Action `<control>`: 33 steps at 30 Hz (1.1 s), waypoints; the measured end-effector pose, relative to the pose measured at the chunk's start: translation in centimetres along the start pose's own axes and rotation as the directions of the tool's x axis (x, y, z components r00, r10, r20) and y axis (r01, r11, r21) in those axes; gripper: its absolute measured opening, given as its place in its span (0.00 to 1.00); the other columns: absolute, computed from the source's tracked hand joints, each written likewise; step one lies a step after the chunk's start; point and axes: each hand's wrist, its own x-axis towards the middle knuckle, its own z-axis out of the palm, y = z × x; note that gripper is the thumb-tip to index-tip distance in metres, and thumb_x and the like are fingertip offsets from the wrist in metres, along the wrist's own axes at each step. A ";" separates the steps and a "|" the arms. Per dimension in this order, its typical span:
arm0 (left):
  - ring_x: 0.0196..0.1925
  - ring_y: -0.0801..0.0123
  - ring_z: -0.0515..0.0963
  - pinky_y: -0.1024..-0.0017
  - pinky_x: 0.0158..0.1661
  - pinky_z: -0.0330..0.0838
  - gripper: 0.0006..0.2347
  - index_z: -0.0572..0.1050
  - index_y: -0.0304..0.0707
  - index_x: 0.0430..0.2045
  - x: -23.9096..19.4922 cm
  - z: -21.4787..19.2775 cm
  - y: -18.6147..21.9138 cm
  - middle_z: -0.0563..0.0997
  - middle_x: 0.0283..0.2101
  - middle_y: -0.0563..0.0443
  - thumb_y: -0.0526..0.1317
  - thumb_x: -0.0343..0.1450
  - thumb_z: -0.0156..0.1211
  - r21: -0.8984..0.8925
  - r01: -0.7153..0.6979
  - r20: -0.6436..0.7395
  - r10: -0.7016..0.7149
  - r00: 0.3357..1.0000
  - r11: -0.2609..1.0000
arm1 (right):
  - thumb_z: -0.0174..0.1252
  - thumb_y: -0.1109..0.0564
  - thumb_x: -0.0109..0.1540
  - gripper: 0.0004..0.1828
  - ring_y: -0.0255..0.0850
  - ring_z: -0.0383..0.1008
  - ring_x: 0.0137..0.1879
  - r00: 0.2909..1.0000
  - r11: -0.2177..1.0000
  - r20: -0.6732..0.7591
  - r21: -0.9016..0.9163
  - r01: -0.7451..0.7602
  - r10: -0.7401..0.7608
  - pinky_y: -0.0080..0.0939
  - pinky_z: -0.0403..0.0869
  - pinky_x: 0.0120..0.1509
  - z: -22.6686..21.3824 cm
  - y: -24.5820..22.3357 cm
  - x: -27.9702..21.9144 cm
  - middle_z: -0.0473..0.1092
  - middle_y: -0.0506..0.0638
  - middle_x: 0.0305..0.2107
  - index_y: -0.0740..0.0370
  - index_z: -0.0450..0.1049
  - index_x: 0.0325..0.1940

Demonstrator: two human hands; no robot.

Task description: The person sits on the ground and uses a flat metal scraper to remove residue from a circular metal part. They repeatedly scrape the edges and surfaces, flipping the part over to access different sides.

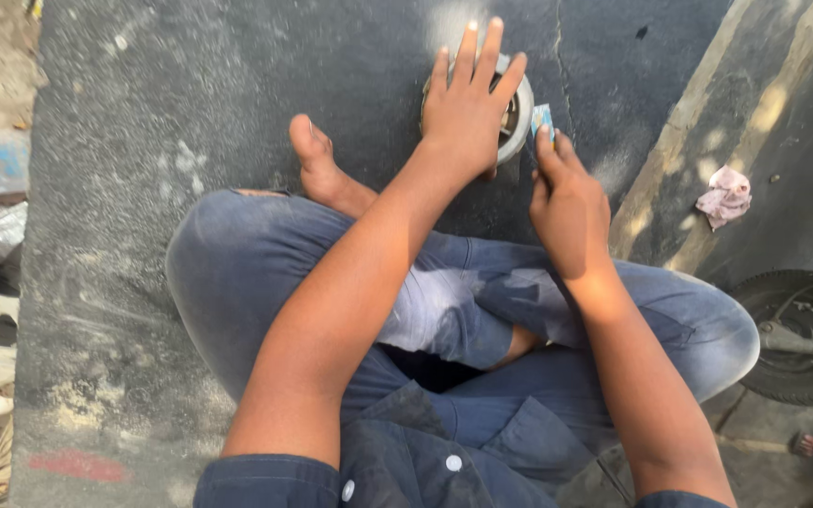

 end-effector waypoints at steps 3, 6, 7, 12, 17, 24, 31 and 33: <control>0.79 0.44 0.35 0.46 0.74 0.41 0.59 0.48 0.56 0.73 0.0 0.1 -0.4 0.36 0.77 0.34 0.47 0.46 0.85 -0.030 -0.002 -0.016 0.002 1.000 1.000 | 0.59 0.65 0.66 0.27 0.57 0.76 0.65 0.996 0.982 -0.076 0.181 0.057 -0.044 0.51 0.74 0.66 -0.3 0.9 -0.1 0.71 0.61 0.63 0.58 0.71 0.70; 0.78 0.38 0.34 0.41 0.72 0.40 0.61 0.47 0.54 0.73 0.3 -0.6 -0.4 0.35 0.76 0.32 0.48 0.45 0.86 -0.065 -0.011 0.022 0.012 1.000 0.998 | 0.62 0.65 0.64 0.27 0.53 0.78 0.58 0.996 0.982 -0.083 0.188 0.003 0.013 0.50 0.76 0.58 -2.3 2.2 0.8 0.74 0.63 0.56 0.63 0.71 0.69; 0.78 0.35 0.34 0.39 0.71 0.39 0.62 0.46 0.52 0.74 0.4 -0.9 -0.4 0.35 0.75 0.32 0.49 0.44 0.86 -0.074 -0.016 0.047 0.019 0.999 0.997 | 0.60 0.64 0.66 0.27 0.50 0.78 0.50 0.991 0.958 -0.028 0.260 -0.122 0.133 0.48 0.76 0.51 -2.8 2.5 1.1 0.76 0.62 0.54 0.59 0.70 0.71; 0.75 0.37 0.52 0.37 0.67 0.56 0.48 0.57 0.30 0.70 0.4 -0.6 -1.2 0.56 0.71 0.31 0.48 0.55 0.79 -0.154 0.134 -0.068 -0.145 0.987 0.979 | 0.45 0.63 0.78 0.25 0.35 0.80 0.37 0.991 0.644 0.035 0.757 -0.111 0.129 0.36 0.79 0.40 -2.2 2.2 1.4 0.74 0.54 0.65 0.55 0.59 0.80; 0.58 0.42 0.78 0.47 0.51 0.75 0.13 0.78 0.33 0.46 2.0 -0.2 -3.1 0.78 0.55 0.34 0.38 0.68 0.61 -0.198 0.432 0.076 -0.425 0.902 0.880 | 0.50 0.64 0.75 0.29 0.49 0.77 0.39 0.989 0.990 -0.042 0.001 0.140 -0.140 0.47 0.77 0.42 -0.7 1.2 1.6 0.74 0.56 0.46 0.54 0.57 0.81; 0.42 0.43 0.85 0.53 0.41 0.80 0.07 0.83 0.36 0.31 2.4 1.3 -4.7 0.84 0.37 0.34 0.33 0.64 0.60 -0.336 0.328 -0.129 -0.389 0.912 0.883 | 0.54 0.65 0.74 0.33 0.49 0.74 0.47 0.971 0.986 -0.187 0.038 0.161 -0.151 0.47 0.77 0.53 -0.6 1.9 1.3 0.71 0.60 0.44 0.55 0.54 0.83; 0.41 0.40 0.84 0.50 0.39 0.79 0.07 0.82 0.33 0.29 2.9 -0.3 -4.5 0.83 0.37 0.33 0.33 0.62 0.61 -0.379 0.331 -0.216 -0.431 0.876 0.864 | 0.55 0.65 0.71 0.35 0.42 0.76 0.41 0.997 0.899 -0.022 0.433 -0.057 0.074 0.42 0.77 0.41 -1.6 1.5 2.3 0.72 0.55 0.43 0.59 0.53 0.81; 0.45 0.43 0.83 0.47 0.43 0.76 0.06 0.82 0.36 0.30 2.3 0.7 -4.1 0.84 0.38 0.36 0.34 0.63 0.61 -0.343 0.327 -0.262 -0.424 0.867 0.881 | 0.49 0.66 0.73 0.30 0.37 0.76 0.42 0.966 0.594 0.027 0.784 -0.181 0.258 0.38 0.77 0.40 -1.8 1.1 1.7 0.71 0.50 0.49 0.58 0.54 0.80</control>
